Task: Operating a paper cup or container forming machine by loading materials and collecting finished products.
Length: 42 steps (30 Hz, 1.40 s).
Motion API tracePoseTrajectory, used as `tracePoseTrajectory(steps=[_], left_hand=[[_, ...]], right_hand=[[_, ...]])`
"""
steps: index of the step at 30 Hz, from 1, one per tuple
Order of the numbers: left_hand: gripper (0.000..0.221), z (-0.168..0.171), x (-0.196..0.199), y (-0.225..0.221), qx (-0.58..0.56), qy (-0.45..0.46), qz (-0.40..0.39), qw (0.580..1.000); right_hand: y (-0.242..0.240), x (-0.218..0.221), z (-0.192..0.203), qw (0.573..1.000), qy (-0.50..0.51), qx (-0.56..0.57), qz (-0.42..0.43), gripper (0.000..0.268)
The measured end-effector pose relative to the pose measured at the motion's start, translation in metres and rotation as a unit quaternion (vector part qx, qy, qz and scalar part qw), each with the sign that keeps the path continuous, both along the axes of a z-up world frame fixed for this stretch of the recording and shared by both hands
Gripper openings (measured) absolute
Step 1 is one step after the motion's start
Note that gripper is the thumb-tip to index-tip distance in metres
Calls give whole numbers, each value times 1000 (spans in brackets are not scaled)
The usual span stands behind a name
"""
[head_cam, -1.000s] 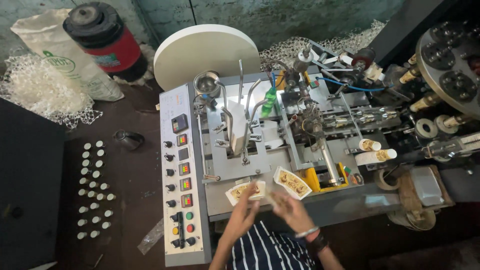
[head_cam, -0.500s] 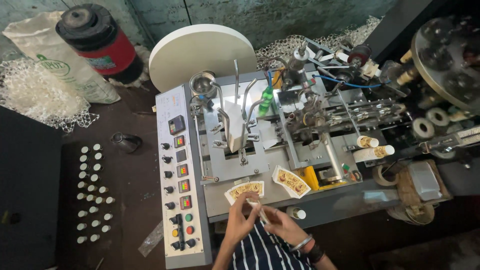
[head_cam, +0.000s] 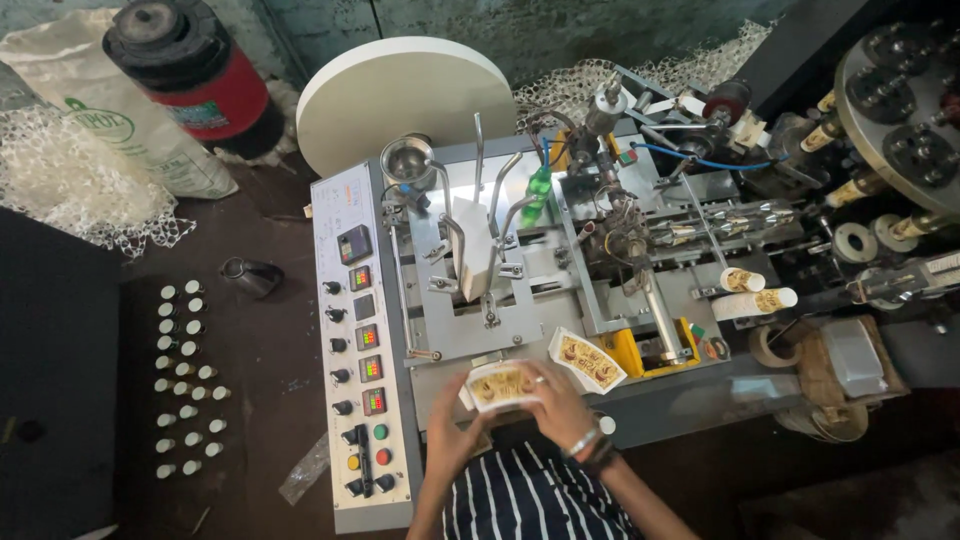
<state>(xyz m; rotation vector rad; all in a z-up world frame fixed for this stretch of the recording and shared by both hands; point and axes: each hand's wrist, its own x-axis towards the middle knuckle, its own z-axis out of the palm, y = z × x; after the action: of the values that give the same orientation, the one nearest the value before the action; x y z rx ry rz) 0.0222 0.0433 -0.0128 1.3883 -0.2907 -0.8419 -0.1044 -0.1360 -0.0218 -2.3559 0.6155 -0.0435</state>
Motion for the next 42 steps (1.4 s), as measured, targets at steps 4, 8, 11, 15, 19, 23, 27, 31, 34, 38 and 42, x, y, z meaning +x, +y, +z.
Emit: tracePoseTrajectory(steps=[4,8,11,15,19,23,27,31,34,38,42], left_hand=[[74,-54,11,2,185,-388,8,903],[75,-54,15,1,183,-386,-7,904],[73,-48,17,3,206,-363,-26,908],[73,-40,23,1,242,-342,-51,906],[74,-44,24,3,243,-372,-51,895],[75,-35,21,0,247,-380,-50,890],[76,-14,16,-2,271,-373,-67,885],[82,-4,10,-3,269,-395,-59,877],[81,18,1,-8,246,-394,-56,884],[94,67,-15,-30,132,-125,-130,975],[73,64,-24,-35,-18,-175,-143,974]], right_hand=[[-1,21,-20,992,-72,-99,41,83],[-5,16,-35,998,-9,-61,28,79],[-10,15,-38,997,-8,-63,46,78],[-16,9,-17,1000,8,-18,21,90],[-40,-29,-30,981,-67,-159,-84,78],[-61,-57,-48,956,-8,-250,-156,67],[-71,-65,-53,966,-13,-179,-184,52],[-71,-66,-38,961,-126,-108,-219,55],[-62,-63,-11,955,-93,110,-258,64],[-24,-59,21,918,-53,376,-117,65],[5,-58,25,892,-127,428,-73,67]])
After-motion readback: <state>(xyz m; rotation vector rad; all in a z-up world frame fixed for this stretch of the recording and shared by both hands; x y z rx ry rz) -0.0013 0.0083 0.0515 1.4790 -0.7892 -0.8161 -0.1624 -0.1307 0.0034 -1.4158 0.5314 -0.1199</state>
